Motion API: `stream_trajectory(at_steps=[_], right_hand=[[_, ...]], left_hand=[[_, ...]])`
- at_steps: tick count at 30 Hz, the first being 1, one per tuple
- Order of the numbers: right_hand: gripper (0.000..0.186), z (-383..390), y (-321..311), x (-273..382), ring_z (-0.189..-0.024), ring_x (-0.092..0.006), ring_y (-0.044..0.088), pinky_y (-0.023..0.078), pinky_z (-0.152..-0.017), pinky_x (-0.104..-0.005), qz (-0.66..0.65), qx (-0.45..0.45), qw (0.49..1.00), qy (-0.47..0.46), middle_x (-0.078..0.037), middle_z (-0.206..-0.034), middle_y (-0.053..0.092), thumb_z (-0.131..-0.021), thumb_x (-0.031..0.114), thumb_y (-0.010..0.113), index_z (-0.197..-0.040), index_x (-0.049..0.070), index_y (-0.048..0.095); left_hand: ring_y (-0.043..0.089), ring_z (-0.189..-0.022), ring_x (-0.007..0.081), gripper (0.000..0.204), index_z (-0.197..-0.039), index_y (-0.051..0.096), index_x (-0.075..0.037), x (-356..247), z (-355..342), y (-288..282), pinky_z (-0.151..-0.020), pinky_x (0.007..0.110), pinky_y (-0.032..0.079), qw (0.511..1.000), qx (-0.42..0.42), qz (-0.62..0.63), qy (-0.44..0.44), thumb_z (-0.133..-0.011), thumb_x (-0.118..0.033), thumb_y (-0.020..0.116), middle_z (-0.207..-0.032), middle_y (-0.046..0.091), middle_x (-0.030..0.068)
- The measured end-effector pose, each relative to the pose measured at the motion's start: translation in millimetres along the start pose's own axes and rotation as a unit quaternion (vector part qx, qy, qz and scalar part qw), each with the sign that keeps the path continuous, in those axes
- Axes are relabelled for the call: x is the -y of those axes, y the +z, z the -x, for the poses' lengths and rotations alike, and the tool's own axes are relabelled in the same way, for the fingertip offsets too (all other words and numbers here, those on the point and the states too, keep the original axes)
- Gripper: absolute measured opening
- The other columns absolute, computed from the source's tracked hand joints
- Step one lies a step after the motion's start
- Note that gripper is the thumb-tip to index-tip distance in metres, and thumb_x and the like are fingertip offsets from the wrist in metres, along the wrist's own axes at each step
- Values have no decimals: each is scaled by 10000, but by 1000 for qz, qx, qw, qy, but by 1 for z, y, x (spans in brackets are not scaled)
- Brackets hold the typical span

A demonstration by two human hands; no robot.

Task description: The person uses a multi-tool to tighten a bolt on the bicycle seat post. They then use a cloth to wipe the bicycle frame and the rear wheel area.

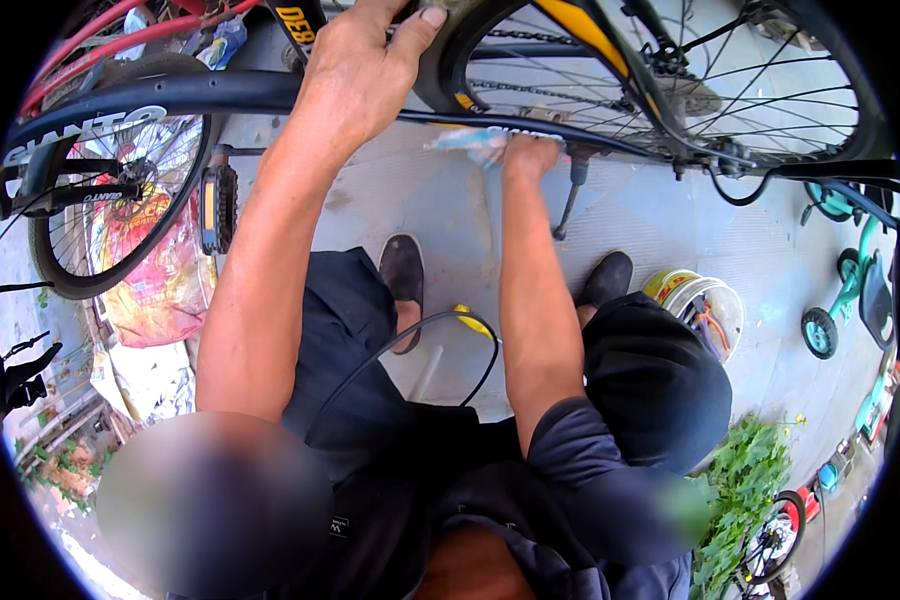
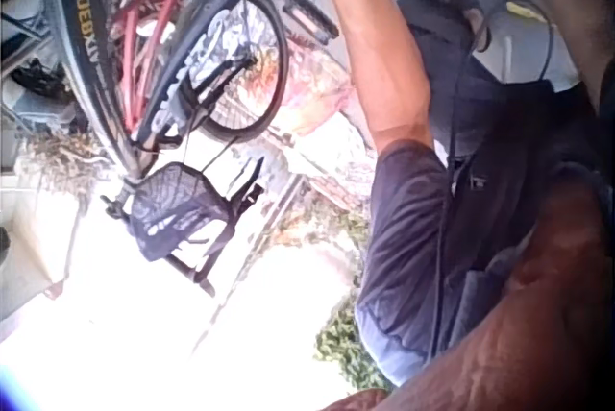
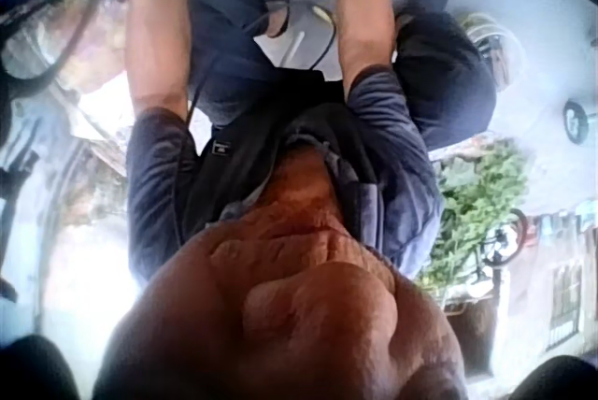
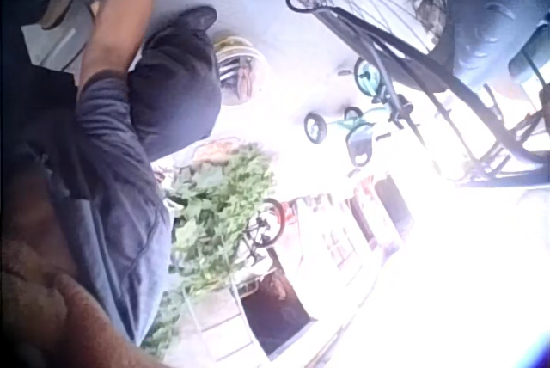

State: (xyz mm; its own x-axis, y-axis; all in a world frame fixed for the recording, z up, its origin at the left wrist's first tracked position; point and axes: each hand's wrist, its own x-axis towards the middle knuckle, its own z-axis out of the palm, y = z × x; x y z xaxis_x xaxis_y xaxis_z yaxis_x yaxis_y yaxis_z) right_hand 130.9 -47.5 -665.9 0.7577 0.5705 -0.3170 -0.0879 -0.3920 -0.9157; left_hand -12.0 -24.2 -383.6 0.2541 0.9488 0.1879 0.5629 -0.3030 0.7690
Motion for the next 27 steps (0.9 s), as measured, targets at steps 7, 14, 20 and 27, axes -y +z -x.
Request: stream_trajectory(at_steps=[7, 14, 20, 27], right_hand=[[301, 62, -40, -7, -799, -230, 700, 557, -733, -359, 13, 162, 987, 2, -188, -915, 733, -878, 111, 713, -1106, -79, 664], [226, 103, -103, 108, -775, -209, 713, 574, -684, -347, -61, 19, 975, -213, -133, -927, 745, -940, 67, 601, -1125, -53, 652], [328, 68, -122, 161, -969, -409, 679, 494, -919, -452, 126, -39, 917, -378, -244, -1042, 707, -870, 106, 639, -1161, -45, 654], [326, 30, -92, 168, -961, -376, 685, 506, -912, -415, 60, 24, 968, -243, -209, -1048, 717, -851, 94, 670, -1161, -5, 673]], left_hand=[[625, -1136, 398, 447, -1278, 621, -2, 11, -7, 6, -975, 394, 476, 998, -44, -6, 44, -942, -298, 633, -1218, 653, 236], [590, -1172, 417, 467, -1326, 593, -20, -5, -2, 1, -1020, 426, 442, 996, -45, -68, 32, -964, -315, 574, -1238, 633, 251], [559, -1227, 400, 489, -1342, 578, -8, -21, 0, -3, -1046, 414, 423, 997, -8, -76, -22, -970, -325, 570, -1300, 606, 247], [560, -1221, 409, 488, -1352, 568, -7, -20, 0, 0, -1043, 420, 426, 997, -7, -78, -20, -980, -322, 557, -1293, 606, 245]])
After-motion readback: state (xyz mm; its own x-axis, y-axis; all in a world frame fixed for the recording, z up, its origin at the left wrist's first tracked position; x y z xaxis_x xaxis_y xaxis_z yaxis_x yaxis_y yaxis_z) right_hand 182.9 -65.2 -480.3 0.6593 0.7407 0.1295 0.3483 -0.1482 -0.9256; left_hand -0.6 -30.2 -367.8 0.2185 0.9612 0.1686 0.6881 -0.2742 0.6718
